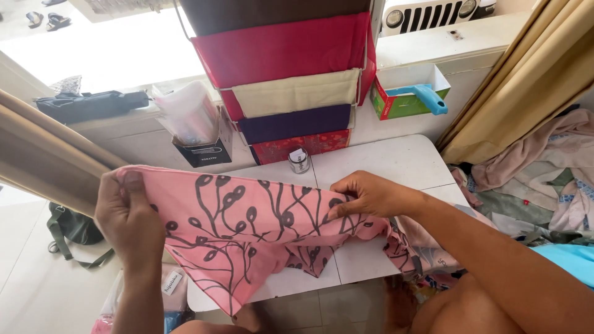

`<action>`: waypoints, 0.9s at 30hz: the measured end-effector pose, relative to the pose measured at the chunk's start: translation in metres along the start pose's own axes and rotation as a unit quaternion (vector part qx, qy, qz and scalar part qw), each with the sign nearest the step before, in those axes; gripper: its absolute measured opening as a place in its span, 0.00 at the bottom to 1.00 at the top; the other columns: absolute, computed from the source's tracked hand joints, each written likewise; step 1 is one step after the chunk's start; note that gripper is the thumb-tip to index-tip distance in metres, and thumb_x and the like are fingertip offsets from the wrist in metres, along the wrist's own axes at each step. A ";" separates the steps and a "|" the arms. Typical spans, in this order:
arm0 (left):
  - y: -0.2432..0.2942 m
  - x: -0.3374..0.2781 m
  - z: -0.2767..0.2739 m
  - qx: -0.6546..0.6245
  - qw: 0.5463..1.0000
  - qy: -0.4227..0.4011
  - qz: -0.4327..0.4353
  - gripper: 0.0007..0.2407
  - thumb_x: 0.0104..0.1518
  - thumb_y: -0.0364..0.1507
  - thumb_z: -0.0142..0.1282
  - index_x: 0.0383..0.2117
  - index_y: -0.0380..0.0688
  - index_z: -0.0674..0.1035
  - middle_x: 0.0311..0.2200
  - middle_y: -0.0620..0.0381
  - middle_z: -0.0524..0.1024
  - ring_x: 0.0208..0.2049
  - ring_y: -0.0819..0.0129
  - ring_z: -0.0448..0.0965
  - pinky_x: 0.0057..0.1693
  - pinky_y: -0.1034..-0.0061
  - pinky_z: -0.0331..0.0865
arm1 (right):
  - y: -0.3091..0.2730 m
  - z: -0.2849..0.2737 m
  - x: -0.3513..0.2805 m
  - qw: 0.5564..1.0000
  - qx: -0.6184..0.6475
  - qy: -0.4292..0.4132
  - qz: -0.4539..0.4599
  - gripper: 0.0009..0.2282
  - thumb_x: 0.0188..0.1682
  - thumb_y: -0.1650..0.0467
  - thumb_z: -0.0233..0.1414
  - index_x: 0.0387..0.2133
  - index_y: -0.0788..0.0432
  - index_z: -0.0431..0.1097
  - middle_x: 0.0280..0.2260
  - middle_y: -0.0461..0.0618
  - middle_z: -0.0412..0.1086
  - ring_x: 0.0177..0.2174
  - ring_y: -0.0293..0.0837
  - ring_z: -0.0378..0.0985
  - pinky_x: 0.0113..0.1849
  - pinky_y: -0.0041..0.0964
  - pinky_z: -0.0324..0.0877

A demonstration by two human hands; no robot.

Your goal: The person folds a yellow cloth and places it into a clear plastic bag, then seals the bag. They then unfold a pink patterned cloth, smooth it out, and use a lint roller to clean its surface.

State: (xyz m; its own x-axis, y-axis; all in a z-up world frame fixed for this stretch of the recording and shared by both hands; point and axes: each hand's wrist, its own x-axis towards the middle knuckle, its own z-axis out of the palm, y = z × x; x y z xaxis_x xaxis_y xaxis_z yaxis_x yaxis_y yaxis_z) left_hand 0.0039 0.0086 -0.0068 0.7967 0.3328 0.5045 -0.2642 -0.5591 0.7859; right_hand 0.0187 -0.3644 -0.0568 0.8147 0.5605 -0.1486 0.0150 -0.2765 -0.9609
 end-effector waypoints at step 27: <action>-0.085 0.026 -0.043 -0.058 0.977 0.198 0.057 0.10 0.83 0.26 0.38 0.46 0.37 0.74 0.42 0.55 0.72 0.39 0.73 0.71 0.52 0.77 0.72 | 0.037 -0.029 -0.003 0.975 -0.191 0.112 0.005 0.05 0.43 0.73 0.62 0.32 0.58 0.80 0.27 0.41 0.79 0.25 0.35 0.72 0.32 0.28 0.69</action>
State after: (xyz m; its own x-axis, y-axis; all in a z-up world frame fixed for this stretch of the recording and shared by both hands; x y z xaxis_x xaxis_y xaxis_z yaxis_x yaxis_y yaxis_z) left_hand 0.0233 0.0975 -0.0449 0.4925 0.5539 0.6713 -0.4160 -0.5278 0.7406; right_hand 0.0336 -0.3987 -0.0854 0.9213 0.3839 -0.0613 0.1867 -0.5753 -0.7963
